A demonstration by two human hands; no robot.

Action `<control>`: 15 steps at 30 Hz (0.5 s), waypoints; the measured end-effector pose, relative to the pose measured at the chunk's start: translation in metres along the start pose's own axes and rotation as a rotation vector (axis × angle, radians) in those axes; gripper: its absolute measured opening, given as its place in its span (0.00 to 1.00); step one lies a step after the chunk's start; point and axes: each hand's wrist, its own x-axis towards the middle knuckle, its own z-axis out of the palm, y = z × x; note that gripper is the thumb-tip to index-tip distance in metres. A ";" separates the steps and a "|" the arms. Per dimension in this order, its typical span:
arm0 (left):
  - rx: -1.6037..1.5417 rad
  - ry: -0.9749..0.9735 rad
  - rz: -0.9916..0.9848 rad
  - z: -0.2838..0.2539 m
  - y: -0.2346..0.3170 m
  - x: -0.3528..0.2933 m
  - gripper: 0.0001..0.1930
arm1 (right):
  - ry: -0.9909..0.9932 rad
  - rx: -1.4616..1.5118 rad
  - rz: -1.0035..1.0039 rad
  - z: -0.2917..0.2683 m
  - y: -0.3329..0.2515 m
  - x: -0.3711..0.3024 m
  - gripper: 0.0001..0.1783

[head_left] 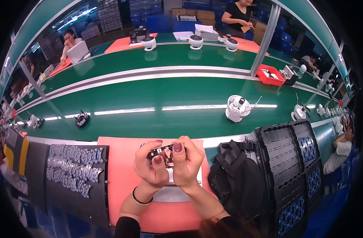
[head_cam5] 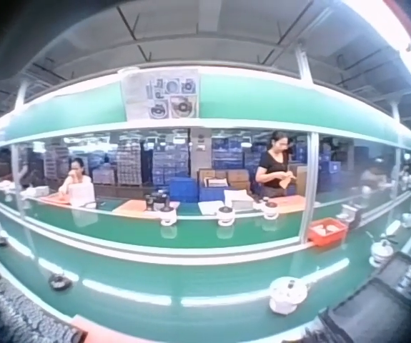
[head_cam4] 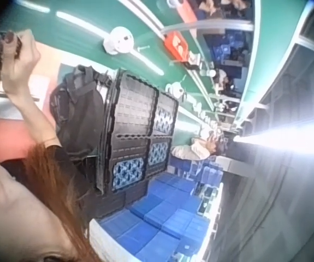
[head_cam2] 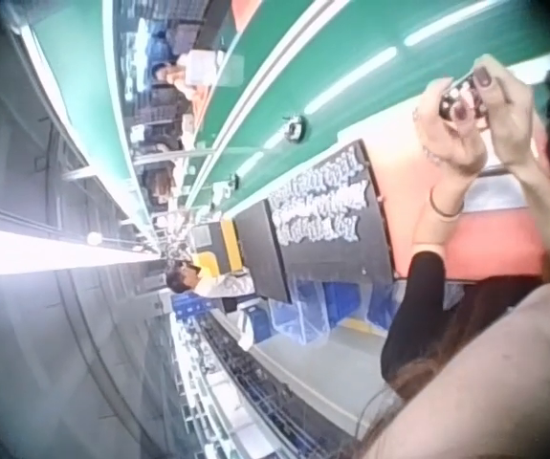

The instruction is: The recorder uses cutting pliers to separate small LED circuit boards from a larger frame and organizes the individual components on a tray.

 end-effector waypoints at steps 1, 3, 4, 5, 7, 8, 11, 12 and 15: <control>-0.009 -0.001 -0.004 0.004 -0.001 0.001 0.17 | 0.004 -0.010 0.000 -0.001 -0.001 0.001 0.18; -0.194 0.001 -0.075 0.018 0.001 0.000 0.22 | 0.082 -0.185 -0.152 -0.005 -0.003 0.004 0.19; -0.196 -0.005 -0.144 0.024 0.007 0.001 0.25 | 0.087 -0.198 -0.152 -0.005 -0.004 0.005 0.19; -0.208 -0.010 -0.148 0.025 0.008 -0.001 0.25 | 0.131 -0.202 -0.208 -0.002 -0.005 0.004 0.21; -0.423 0.067 -0.360 0.024 0.005 -0.010 0.29 | 0.193 -0.180 -0.354 0.001 0.001 0.002 0.22; -0.435 0.055 -0.363 0.023 0.003 -0.013 0.29 | 0.171 -0.172 -0.372 0.001 0.002 0.000 0.22; -0.395 0.022 -0.339 0.020 -0.004 -0.015 0.36 | 0.168 -0.199 -0.411 -0.001 0.005 -0.001 0.22; -0.383 0.043 -0.348 0.022 -0.001 -0.013 0.37 | 0.156 -0.193 -0.427 -0.003 0.008 -0.001 0.23; -0.476 0.093 -0.325 0.013 -0.010 -0.012 0.38 | 0.120 -0.156 -0.495 0.002 -0.001 0.002 0.23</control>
